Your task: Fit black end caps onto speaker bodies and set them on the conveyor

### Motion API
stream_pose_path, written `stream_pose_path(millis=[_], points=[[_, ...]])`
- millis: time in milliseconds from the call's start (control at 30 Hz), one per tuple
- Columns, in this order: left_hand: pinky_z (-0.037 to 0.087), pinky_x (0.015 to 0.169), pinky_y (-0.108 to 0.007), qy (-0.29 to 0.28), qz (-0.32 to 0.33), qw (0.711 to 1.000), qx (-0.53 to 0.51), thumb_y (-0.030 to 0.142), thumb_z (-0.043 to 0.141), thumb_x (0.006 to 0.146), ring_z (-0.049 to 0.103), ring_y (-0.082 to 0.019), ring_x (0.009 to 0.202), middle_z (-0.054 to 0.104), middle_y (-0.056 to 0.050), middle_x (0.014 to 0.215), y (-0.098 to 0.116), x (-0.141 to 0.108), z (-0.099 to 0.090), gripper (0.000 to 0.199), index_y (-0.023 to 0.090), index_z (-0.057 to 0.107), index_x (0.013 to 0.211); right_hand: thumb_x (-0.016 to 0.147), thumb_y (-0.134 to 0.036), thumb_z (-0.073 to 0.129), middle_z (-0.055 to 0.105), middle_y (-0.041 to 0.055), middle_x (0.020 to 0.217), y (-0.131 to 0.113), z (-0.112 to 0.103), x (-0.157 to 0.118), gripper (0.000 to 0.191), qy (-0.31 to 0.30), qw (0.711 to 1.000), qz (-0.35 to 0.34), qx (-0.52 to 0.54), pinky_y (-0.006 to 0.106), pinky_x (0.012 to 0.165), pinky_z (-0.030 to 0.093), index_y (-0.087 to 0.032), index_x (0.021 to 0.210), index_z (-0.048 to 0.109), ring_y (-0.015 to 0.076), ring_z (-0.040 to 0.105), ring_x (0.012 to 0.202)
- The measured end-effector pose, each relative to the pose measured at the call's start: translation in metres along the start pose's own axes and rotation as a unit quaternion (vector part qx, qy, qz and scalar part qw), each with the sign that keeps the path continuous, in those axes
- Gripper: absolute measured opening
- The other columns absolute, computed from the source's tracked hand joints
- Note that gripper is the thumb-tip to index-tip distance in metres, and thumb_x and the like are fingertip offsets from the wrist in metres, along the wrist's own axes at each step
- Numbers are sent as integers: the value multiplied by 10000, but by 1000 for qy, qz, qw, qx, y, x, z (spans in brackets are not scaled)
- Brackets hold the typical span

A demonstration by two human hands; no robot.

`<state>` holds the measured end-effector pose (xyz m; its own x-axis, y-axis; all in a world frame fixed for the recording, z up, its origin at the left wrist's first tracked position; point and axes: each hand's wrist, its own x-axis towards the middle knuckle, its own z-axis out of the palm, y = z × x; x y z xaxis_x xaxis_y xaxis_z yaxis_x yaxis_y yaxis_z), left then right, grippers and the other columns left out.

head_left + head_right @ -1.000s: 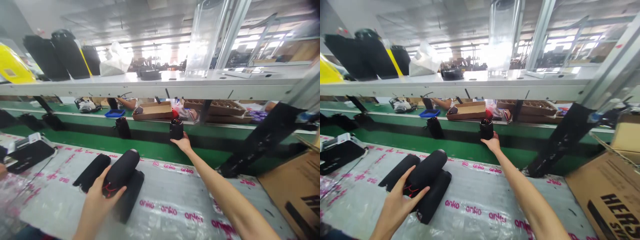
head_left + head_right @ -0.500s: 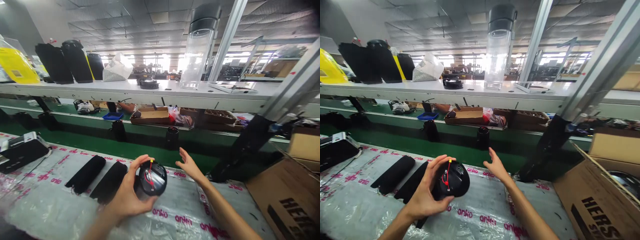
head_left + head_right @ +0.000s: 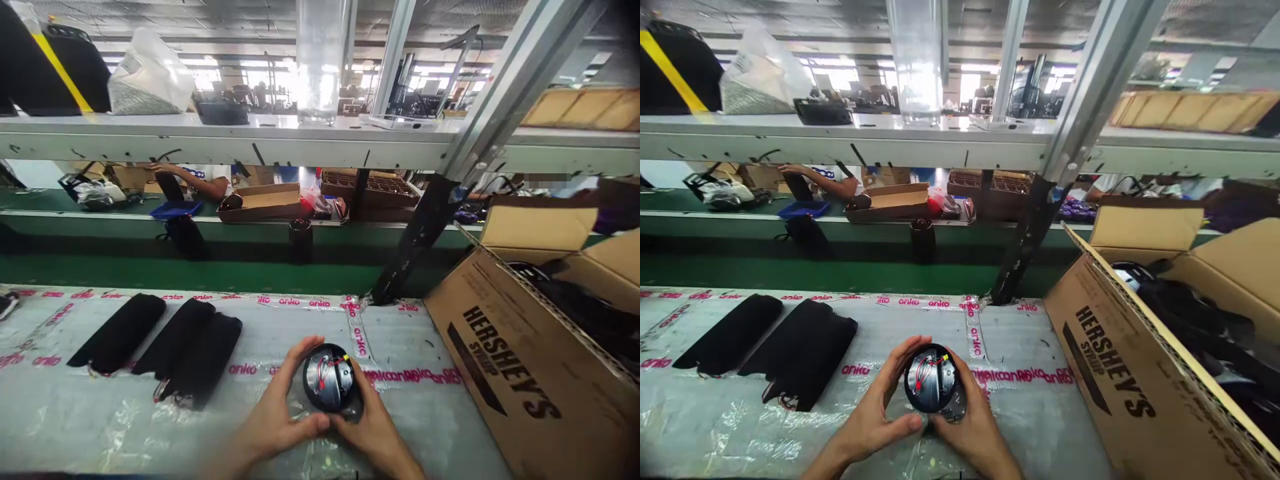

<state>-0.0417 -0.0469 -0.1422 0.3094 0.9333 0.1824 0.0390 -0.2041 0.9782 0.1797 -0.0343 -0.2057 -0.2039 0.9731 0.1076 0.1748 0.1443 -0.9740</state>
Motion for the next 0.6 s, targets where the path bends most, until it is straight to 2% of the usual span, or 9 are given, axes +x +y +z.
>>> stream_pose_path(millis=[133,267,333,433,500,600], points=[[396,1302,-541,86,-12,995,43,460,850,905,532,-357,1511,548,-128,1613,3,-6,5,865,328,381,1620,728,-93,797,618,80,1612,-3,-5,-3,947,-25,999,-25,-1,555,1282,434,-327,1604,526,336,581,1505],[486,1230,-540,147,5,985,89,510,875,886,585,-357,1453,557,-123,1568,6,-10,13,845,344,411,1573,722,-149,871,665,87,1531,-5,-3,-2,894,14,1000,-25,-13,540,1239,483,-315,1548,574,356,625,1437],[444,1257,-593,152,7,982,115,576,894,844,534,-391,1496,514,-131,1607,4,-15,23,923,344,403,1590,723,-181,890,659,102,1495,-2,9,-5,869,48,999,-16,-18,558,1219,489,-296,1523,571,373,622,1411],[373,1297,-637,160,-8,981,114,679,863,823,463,-419,1554,461,-142,1668,-2,-20,41,1029,341,343,1643,747,-286,903,625,129,1448,3,36,-17,843,141,989,-6,-45,614,1161,507,-276,1508,540,403,615,1353],[406,1285,-602,166,-18,983,79,740,843,802,490,-411,1538,456,-144,1681,-3,-17,50,1081,332,321,1656,779,-362,885,584,149,1448,4,53,-28,844,199,978,-2,-67,634,1120,524,-270,1528,506,414,597,1334],[508,1202,-529,140,-22,989,35,751,862,769,625,-381,1402,540,-157,1606,-1,-4,47,1079,287,382,1617,878,-400,798,545,166,1484,4,63,-45,796,206,976,-8,-70,616,1119,531,-270,1578,443,405,567,1372]])
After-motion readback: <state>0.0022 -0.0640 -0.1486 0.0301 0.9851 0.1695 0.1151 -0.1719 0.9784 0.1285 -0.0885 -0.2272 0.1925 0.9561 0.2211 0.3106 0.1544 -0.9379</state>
